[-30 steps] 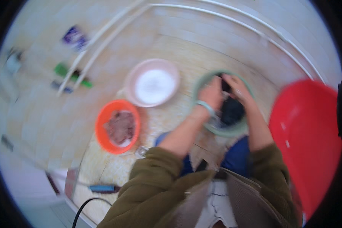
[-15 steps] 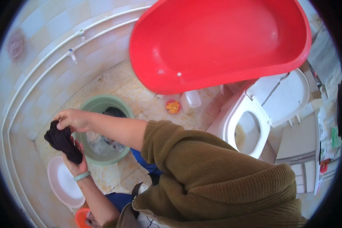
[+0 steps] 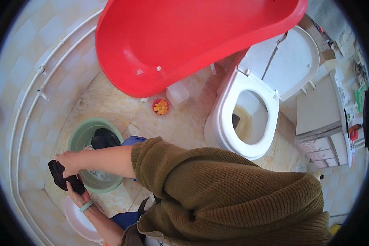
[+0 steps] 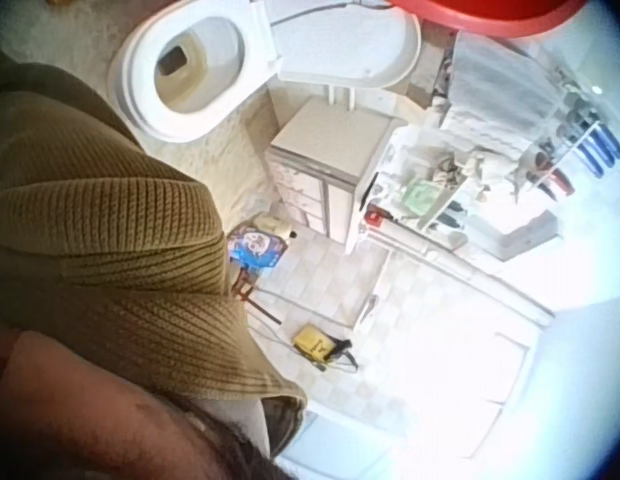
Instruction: The person hand washes clothes in a bathroom using multiple basins. They scrub a white cloth in soapy water, then transfer it to a rinse basin. They proceed to wash a dark garment and a light blue cloth, scrubbing and rinsing each item by hand before placing them aside.
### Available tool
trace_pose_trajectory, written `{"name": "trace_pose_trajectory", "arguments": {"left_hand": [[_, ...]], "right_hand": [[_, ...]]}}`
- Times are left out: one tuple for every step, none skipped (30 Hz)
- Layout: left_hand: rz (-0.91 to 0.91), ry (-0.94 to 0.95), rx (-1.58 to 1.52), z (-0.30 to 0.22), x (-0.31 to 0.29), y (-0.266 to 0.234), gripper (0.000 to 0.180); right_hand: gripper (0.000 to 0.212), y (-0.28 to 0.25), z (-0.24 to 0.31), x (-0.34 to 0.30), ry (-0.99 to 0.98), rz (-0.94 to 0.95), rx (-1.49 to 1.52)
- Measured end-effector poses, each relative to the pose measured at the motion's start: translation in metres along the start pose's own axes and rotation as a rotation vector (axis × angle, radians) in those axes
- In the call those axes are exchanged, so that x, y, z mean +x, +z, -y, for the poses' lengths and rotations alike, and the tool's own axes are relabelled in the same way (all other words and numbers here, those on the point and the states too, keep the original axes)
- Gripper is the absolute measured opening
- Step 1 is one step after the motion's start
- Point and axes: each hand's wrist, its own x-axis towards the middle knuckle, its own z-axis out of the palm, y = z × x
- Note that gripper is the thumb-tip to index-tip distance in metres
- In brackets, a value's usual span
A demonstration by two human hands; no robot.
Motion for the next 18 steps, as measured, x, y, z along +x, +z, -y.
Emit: {"name": "trace_pose_trajectory", "arguments": {"left_hand": [[0.018, 0.020, -0.035, 0.000, -0.006, 0.004, 0.040], [0.038, 0.002, -0.092, 0.000, -0.015, 0.013, 0.043], [-0.002, 0.008, -0.163, 0.002, -0.012, 0.013, 0.044], [-0.045, 0.014, -0.230, 0.005, -0.007, 0.006, 0.045], [-0.090, 0.018, -0.298, 0.010, -0.001, -0.005, 0.046], [0.066, 0.072, -0.320, 0.006, 0.010, -0.034, 0.047], [-0.066, 0.025, -0.351, 0.010, 0.010, -0.029, 0.044], [-0.200, -0.022, -0.379, 0.013, 0.011, -0.023, 0.042], [-0.333, -0.071, -0.404, 0.017, 0.011, -0.017, 0.040], [-0.366, -0.081, -0.339, 0.015, 0.015, -0.028, 0.044], [-0.474, -0.210, -0.322, 0.019, 0.012, -0.022, 0.049], [-0.553, -0.227, -0.290, 0.028, 0.012, -0.013, 0.049], [-0.628, -0.253, -0.260, 0.038, 0.004, 0.017, 0.049], [-0.519, -0.243, -0.203, 0.035, 0.006, 0.000, 0.046], [-0.450, -0.197, -0.127, 0.019, 0.001, -0.026, 0.046], [-0.345, -0.186, -0.065, 0.019, -0.001, -0.033, 0.046], [-0.229, -0.184, -0.007, 0.023, -0.002, -0.033, 0.047], [-0.144, -0.238, -0.007, 0.037, 0.007, -0.010, 0.047]], "right_hand": [[0.055, -0.005, 0.012, -0.008, 0.040, 0.050, 0.006], [0.052, -0.014, 0.026, -0.016, 0.083, 0.096, 0.009], [0.048, -0.024, 0.037, -0.023, 0.072, 0.049, 0.044], [0.045, -0.035, 0.049, -0.030, 0.060, 0.003, 0.083], [0.042, -0.044, 0.061, -0.037, 0.050, -0.042, 0.121], [0.035, -0.049, 0.078, -0.041, -0.040, -0.176, 0.286], [0.032, -0.051, 0.080, -0.040, -0.227, -0.382, 0.321], [0.031, -0.056, 0.079, -0.045, -0.271, -0.469, 0.345], [0.029, -0.063, 0.078, -0.049, -0.316, -0.556, 0.366], [0.029, -0.070, 0.085, -0.052, -0.358, -0.603, 0.396], [0.029, -0.078, 0.085, -0.057, -0.389, -0.649, 0.411], [0.030, -0.090, 0.085, -0.061, -0.402, -0.656, 0.411], [0.029, -0.108, 0.084, -0.069, -0.389, -0.656, 0.499], [0.032, -0.128, 0.097, -0.084, -0.268, -0.499, 0.739], [0.036, -0.134, 0.101, -0.085, -0.141, -0.303, 0.998], [0.038, -0.142, 0.089, -0.080, -0.083, -0.316, 0.937], [0.040, -0.148, 0.067, -0.075, -0.022, -0.339, 0.863], [0.040, -0.163, 0.034, -0.077, -0.013, -0.399, 0.157]]}}
